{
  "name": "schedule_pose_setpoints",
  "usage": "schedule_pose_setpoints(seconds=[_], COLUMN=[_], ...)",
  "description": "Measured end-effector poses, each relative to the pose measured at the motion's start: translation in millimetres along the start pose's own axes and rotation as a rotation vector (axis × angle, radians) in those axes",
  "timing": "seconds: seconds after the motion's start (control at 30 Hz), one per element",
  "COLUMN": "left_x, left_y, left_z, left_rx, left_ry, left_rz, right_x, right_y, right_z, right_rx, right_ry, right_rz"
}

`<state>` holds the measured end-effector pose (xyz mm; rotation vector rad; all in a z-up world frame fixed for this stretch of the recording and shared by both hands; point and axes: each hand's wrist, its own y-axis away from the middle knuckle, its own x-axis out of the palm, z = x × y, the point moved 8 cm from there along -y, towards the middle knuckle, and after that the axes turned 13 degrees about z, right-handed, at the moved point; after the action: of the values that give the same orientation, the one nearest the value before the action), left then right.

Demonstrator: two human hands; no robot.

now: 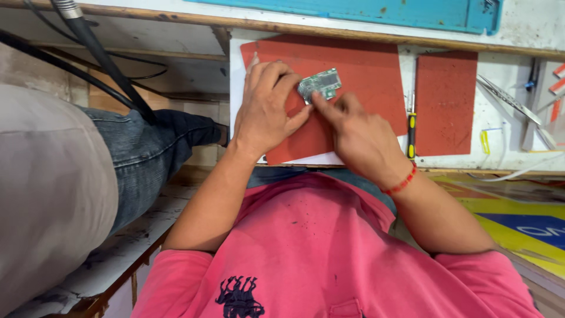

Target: The person scrubs a small circuit board with a toothbrush on a red mat, then uses a hot air gun to blow across the board's surface. The board remains on the mat throughout.

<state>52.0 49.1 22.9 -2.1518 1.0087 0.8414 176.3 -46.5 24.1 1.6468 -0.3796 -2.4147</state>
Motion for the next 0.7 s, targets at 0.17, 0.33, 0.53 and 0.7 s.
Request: schedule_pose_setpoints(seconds=[0.17, 0.33, 0.53, 0.7], left_x=[2, -1, 0, 10], left_y=[3, 4, 3, 0], left_z=[-2, -3, -2, -5], left_rx=[0.007, 0.015, -0.001, 0.026], left_ry=[-0.024, 0.013, -0.059, -0.112], left_rz=[-0.004, 0.02, 0.017, 0.028], right_x=[-1, -1, 2, 1], right_y=[5, 4, 11, 20], right_z=[-10, -13, -6, -10], right_rx=[0.048, 0.073, -0.034, 0.052], right_ry=[0.014, 0.001, -0.064, -0.025], right_rz=[-0.072, -0.033, -0.023, 0.096])
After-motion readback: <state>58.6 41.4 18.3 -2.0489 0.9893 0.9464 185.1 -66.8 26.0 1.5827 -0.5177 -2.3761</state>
